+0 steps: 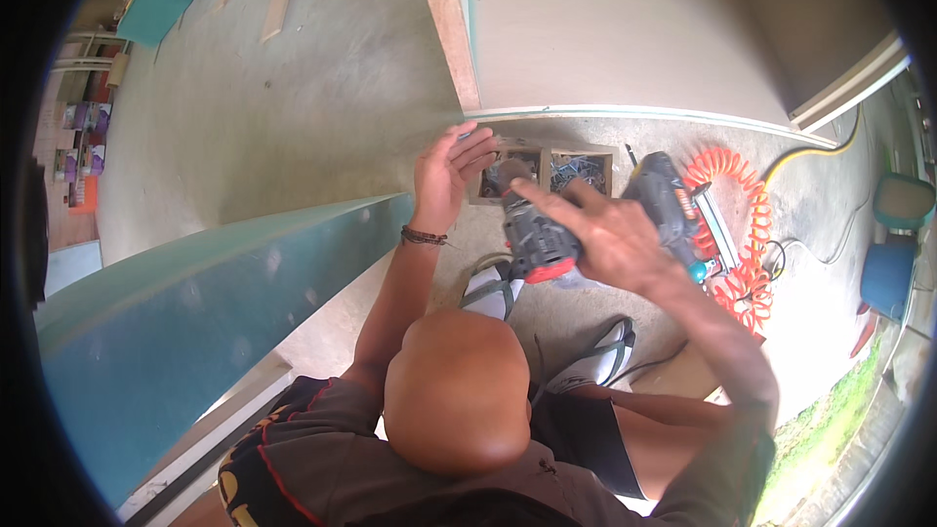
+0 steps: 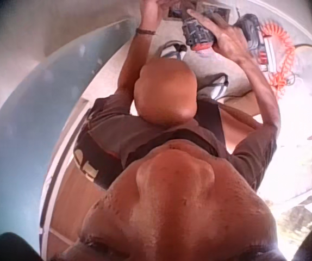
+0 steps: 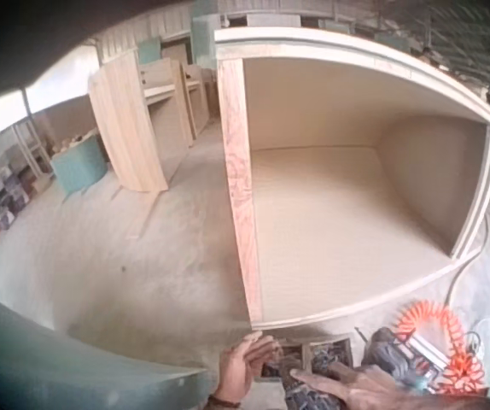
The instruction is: The person walks through a cluttered workshop, picks up a small piece of wood, and retrieves a box of screws. They then sit on the floor and use a cordless drill to drive screws into a wooden furniture frame.
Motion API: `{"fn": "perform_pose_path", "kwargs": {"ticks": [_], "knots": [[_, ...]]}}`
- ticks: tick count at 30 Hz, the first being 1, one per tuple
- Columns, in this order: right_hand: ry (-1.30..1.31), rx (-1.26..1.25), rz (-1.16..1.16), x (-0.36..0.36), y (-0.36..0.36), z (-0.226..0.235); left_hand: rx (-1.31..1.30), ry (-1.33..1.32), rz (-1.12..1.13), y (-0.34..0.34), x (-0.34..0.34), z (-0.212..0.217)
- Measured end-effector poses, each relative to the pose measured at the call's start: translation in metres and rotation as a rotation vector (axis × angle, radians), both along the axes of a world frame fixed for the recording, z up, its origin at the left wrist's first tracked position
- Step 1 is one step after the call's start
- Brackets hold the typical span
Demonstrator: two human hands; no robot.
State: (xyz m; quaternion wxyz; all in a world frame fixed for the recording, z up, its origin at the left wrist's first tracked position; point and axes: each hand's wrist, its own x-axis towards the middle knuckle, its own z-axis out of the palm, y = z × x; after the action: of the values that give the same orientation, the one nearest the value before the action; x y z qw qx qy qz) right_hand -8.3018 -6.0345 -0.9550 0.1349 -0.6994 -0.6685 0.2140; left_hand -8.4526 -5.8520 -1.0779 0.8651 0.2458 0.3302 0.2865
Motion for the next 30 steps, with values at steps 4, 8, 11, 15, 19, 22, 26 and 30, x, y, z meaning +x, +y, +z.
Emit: {"fn": "perform_pose_path", "kwargs": {"ticks": [4, 8, 11, 15, 19, 22, 26, 30], "knots": [[0.0, 0.027, -0.047, -0.033, 0.017, -0.036, 0.157, 0.117, 0.017, 0.005, -0.006, -0.015], [0.042, 0.03, -0.111, -0.045, 0.025, -0.05, 0.067, 0.121, 0.006, 0.01, -0.006, -0.021], [-0.018, 0.044, -0.087, -0.044, 0.028, -0.051, -0.035, 0.088, -0.014, 0.017, -0.007, -0.025], [-0.094, 0.059, -0.072, -0.042, 0.027, -0.054, -0.047, 0.088, -0.021, 0.016, 0.0, -0.021], [-0.125, 0.082, -0.077, -0.043, 0.027, -0.059, -0.04, 0.09, -0.112, 0.017, 0.0, -0.024], [-0.117, 0.069, -0.115, -0.048, 0.027, -0.06, -0.052, 0.118, -0.145, 0.018, 0.003, -0.02], [-0.126, 0.046, -0.144, -0.05, 0.03, -0.065, 0.012, 0.244, -0.177, 0.024, 0.006, -0.011], [-0.13, 0.071, -0.192, -0.056, 0.033, -0.07, 0.16, 0.341, -0.276, 0.032, 0.006, -0.015]]}}
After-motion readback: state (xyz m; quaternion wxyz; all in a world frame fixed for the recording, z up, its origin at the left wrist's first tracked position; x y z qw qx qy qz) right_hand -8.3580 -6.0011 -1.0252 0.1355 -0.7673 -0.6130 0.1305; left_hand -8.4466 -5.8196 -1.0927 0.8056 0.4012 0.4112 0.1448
